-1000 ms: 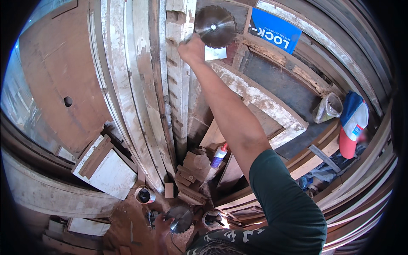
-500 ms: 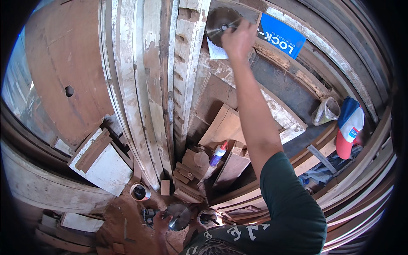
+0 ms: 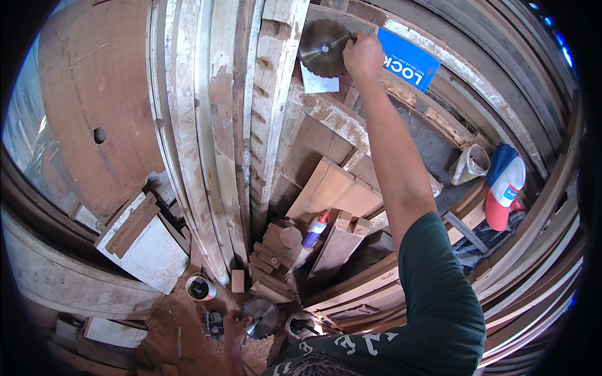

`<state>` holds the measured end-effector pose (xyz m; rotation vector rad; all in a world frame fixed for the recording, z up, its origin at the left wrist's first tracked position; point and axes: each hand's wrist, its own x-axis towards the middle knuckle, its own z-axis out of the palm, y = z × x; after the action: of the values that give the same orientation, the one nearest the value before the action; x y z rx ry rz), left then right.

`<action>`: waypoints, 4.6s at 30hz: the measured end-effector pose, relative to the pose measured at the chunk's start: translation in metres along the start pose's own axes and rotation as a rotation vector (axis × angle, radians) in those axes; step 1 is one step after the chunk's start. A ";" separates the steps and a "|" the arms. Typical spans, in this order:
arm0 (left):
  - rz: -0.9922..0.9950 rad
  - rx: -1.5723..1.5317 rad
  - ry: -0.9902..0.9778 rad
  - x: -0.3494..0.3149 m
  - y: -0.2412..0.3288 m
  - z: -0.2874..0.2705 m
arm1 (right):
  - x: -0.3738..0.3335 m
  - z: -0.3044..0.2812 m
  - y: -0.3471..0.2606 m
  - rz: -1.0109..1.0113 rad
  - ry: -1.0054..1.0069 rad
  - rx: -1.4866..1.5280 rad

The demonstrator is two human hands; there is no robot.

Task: The person removes the blade from a circular saw, retrieves a new blade from a storage area, and installs it onto the saw. They then tighten the arbor nut to secure the blade in place.

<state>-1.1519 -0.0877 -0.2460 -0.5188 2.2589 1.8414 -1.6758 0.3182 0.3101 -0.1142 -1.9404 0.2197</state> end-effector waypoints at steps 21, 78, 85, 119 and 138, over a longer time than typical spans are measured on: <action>-0.024 0.052 -0.037 0.007 0.064 0.013 | -0.001 0.015 0.005 0.018 0.063 0.183; 1.288 1.008 -0.225 0.295 0.874 0.178 | -0.274 -0.400 0.174 0.890 -0.585 0.521; 1.291 0.945 -0.312 0.299 0.877 0.175 | -0.276 -0.395 0.173 0.886 -0.600 0.510; 1.512 1.101 0.033 0.307 0.871 0.163 | -0.269 -0.389 0.140 0.895 -0.605 0.481; -0.110 -0.611 -1.275 0.106 0.393 0.215 | -0.291 -0.312 0.160 1.231 -0.462 0.842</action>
<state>-1.4145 0.1726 0.0280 0.4026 0.8267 1.8922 -1.2817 0.4524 0.1241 -0.7285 -1.7930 1.9607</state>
